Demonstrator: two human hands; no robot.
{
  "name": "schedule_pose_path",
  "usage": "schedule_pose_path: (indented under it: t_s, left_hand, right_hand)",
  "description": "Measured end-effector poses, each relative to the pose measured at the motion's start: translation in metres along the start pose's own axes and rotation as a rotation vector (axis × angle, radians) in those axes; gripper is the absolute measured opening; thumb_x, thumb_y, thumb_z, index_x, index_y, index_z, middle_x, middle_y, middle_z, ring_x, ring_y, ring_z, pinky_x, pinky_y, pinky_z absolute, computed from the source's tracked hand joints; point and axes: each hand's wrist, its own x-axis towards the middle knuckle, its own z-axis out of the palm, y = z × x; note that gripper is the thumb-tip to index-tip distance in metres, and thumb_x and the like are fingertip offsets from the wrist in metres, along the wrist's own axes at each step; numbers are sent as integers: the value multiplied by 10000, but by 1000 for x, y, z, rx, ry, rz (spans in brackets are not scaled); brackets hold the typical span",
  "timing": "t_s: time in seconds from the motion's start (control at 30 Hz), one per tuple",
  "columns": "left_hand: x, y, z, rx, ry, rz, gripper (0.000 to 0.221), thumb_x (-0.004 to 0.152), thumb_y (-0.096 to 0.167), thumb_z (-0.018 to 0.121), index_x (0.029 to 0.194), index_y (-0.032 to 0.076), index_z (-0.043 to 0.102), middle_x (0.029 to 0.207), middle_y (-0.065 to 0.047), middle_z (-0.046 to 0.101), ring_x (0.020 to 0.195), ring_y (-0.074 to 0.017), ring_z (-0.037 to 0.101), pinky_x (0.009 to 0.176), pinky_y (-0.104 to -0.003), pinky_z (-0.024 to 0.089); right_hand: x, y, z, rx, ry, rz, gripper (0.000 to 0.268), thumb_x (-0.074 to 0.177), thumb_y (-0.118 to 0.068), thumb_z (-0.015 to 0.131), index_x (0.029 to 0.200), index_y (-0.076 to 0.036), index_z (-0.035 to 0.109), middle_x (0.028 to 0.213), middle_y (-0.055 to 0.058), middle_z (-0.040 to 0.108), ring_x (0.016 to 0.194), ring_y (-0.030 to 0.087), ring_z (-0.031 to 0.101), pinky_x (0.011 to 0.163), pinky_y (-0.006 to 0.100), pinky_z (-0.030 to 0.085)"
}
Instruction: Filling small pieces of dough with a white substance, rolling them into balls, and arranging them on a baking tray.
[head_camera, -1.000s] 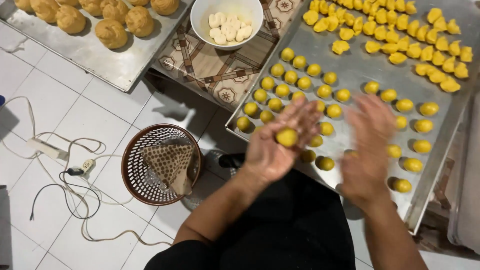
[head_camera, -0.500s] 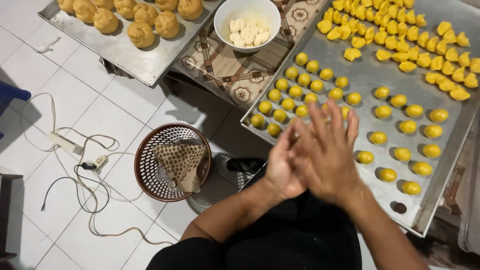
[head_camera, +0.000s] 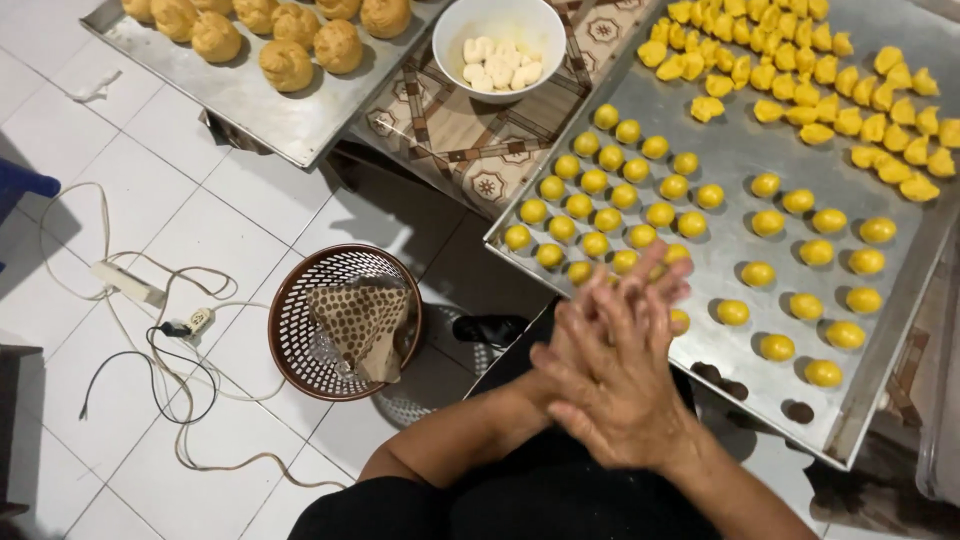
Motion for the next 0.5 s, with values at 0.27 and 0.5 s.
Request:
schedule_pose_path:
  t_s: [0.27, 0.5]
  left_hand:
    - [-4, 16, 19, -281, 196, -15, 722, 1061, 537, 356, 1650, 120, 334, 1637, -99, 397, 1440, -224, 427, 1274, -389, 271]
    - [-14, -14, -3, -308, 178, -8, 497, 1031, 449, 518, 1410, 130, 496, 1443, -49, 512, 1323, -190, 488, 1155, -353, 383]
  right_hand:
    - [-12, 4, 7, 120, 65, 66, 563, 1019, -221, 526, 1563, -134, 412, 1724, 89, 183, 1637, 326, 105, 1350, 590, 26]
    - [7, 20, -3, -63, 108, 27, 518, 1067, -346, 441, 1554, -179, 381, 1695, 137, 222, 1590, 418, 172, 1270, 704, 141]
